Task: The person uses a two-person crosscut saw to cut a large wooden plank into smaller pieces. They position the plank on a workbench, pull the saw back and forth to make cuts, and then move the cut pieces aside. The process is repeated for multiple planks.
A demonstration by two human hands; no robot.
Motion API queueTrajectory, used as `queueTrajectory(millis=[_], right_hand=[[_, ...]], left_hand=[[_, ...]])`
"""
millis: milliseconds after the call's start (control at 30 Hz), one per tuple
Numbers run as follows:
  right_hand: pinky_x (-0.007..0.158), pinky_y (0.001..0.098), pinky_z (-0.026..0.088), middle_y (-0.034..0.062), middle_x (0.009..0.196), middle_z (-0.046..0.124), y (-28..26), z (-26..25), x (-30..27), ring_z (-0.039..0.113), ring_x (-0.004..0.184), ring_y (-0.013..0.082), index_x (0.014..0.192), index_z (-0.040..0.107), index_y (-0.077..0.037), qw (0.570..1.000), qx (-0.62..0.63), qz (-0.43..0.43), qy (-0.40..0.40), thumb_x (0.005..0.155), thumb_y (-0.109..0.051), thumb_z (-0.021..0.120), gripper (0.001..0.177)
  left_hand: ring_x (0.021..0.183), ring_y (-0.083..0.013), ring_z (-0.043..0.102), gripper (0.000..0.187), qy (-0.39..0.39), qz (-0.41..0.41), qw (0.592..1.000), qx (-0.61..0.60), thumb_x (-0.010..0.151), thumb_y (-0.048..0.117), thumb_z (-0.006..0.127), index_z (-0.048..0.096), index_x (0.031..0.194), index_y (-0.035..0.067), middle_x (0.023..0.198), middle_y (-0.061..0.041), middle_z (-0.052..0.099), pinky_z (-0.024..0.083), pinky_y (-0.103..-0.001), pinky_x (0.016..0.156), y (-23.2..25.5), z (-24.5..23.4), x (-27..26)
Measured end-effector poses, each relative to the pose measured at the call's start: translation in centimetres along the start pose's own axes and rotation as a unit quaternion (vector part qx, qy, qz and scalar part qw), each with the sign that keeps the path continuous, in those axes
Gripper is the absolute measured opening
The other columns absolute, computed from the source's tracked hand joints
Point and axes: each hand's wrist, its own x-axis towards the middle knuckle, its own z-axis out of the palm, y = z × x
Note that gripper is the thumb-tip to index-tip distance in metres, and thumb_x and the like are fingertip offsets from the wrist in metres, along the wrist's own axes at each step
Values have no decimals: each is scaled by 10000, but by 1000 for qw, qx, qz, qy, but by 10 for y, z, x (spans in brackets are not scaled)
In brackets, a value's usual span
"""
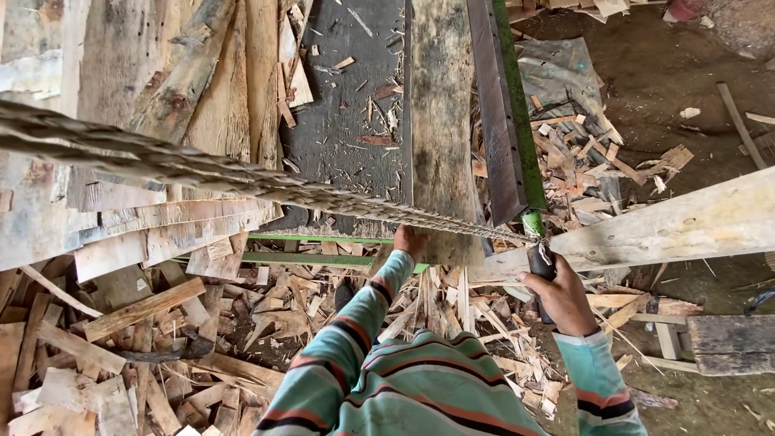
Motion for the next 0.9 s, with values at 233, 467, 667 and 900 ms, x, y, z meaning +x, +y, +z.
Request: queueTrajectory(millis=[233, 467, 667, 900], right_hand=[[514, 352, 571, 140, 904, 654, -22, -11, 0, 658, 617, 194, 1249, 584, 40, 988, 88, 125, 36, 854, -289, 766, 544], [565, 343, 556, 138, 885, 698, -7, 15, -3, 676, 640, 185, 1273, 596, 5, 988, 75, 110, 75, 846, -301, 775, 555], [432, 370, 535, 140, 874, 625, -39, -8, 1, 614, 516, 211, 1374, 506, -3, 960, 168, 226, 3, 880, -268, 730, 603], [477, 328, 590, 118, 921, 623, 0, -14, -2, 692, 543, 156, 1385, 532, 23, 996, -80, -28, -31, 872, -201, 724, 592]], left_hand=[[1514, -343, 307, 604, -49, 37, 993, -104, 1012, 184, 456, 363, 1609, 187, 1701, -107, 242, 330, -557, 1193, 36, 46, -13], [1485, -263, 439, 922, -1, 171, 900, 401, 842, -147, 663, 305, 1615, 203, 1666, -88, 361, 475, -367, 1165, 51, 44, 10], [1458, -273, 453, 944, 9, 173, 895, 411, 827, -131, 731, 322, 1611, 196, 1654, -75, 385, 463, -365, 1159, 57, 44, -2], [1457, -268, 467, 911, 6, 130, 923, 362, 836, -160, 662, 327, 1605, 196, 1661, -52, 352, 497, -377, 1149, 69, 41, -22]])
